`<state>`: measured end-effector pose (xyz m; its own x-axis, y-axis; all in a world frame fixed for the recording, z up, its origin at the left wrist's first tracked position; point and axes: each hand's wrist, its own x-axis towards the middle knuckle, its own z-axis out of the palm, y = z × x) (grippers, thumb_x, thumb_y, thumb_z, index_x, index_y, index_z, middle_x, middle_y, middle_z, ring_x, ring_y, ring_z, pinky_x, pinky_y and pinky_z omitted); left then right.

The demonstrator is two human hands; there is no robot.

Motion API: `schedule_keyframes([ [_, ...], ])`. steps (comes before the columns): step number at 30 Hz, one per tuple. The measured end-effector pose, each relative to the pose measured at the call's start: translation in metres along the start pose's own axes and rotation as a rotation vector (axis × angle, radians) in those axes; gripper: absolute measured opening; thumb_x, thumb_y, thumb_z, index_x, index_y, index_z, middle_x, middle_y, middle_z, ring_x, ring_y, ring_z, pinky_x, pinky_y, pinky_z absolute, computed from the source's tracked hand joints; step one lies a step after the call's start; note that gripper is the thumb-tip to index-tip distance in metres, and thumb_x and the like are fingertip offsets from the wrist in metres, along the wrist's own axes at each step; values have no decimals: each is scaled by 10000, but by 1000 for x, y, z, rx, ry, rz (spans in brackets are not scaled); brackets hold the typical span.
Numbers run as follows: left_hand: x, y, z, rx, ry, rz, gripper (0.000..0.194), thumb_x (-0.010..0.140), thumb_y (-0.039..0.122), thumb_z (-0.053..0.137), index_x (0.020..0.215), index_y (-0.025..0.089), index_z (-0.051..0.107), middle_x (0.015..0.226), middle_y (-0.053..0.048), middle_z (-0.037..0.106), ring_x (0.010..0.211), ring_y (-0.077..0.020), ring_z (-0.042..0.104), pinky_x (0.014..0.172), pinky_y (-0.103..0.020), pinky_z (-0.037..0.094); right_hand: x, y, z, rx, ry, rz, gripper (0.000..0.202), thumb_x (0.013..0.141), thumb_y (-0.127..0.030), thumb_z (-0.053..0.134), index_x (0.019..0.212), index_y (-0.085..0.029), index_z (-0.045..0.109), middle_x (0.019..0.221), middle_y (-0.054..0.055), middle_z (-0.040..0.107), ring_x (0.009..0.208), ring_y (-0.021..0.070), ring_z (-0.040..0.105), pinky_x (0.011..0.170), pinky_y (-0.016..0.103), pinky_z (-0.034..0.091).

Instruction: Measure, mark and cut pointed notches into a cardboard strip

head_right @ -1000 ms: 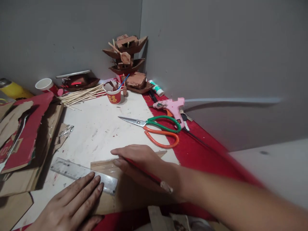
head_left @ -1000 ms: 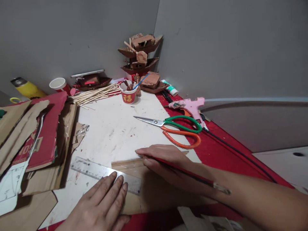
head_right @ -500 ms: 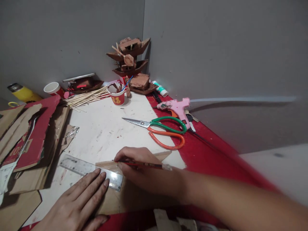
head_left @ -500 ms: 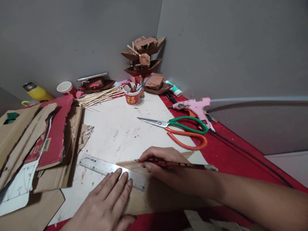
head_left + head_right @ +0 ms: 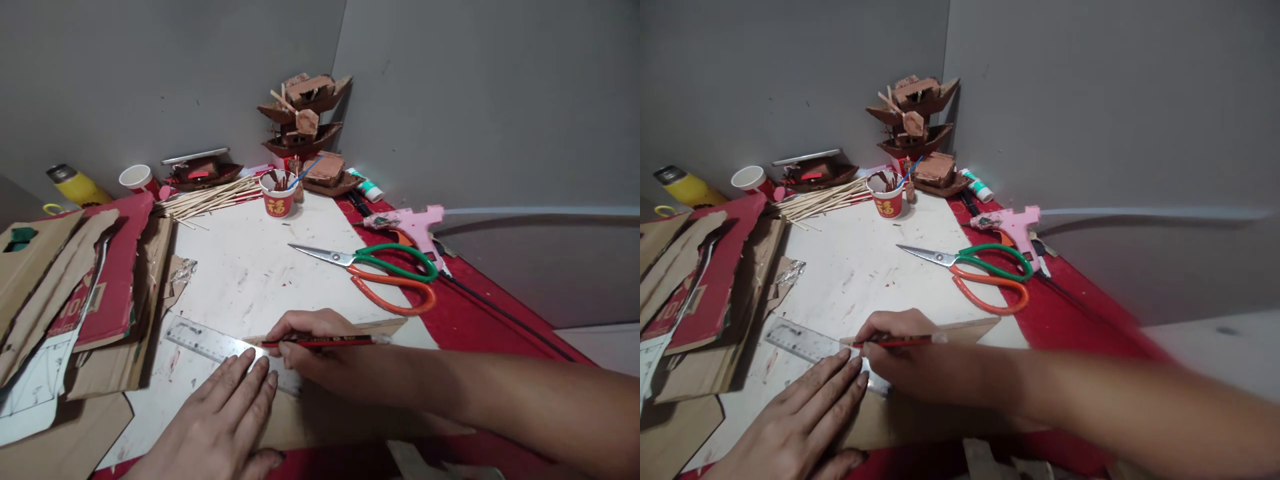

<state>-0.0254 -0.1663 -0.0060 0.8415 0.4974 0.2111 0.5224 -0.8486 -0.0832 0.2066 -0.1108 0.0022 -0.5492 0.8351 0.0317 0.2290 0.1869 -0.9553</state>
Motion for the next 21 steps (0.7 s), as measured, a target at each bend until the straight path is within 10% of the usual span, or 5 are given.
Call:
schedule_keyframes([
  [21,4,0,-5,-34,2,8,462,951,423,564,1265,96,647,1293,-141,677,1224,-301,617,945,-397,581,23,6,19,-55,-16,174,199,802,-121,524,871,-157,707,786,38,734,692,154,646,617,236,490],
])
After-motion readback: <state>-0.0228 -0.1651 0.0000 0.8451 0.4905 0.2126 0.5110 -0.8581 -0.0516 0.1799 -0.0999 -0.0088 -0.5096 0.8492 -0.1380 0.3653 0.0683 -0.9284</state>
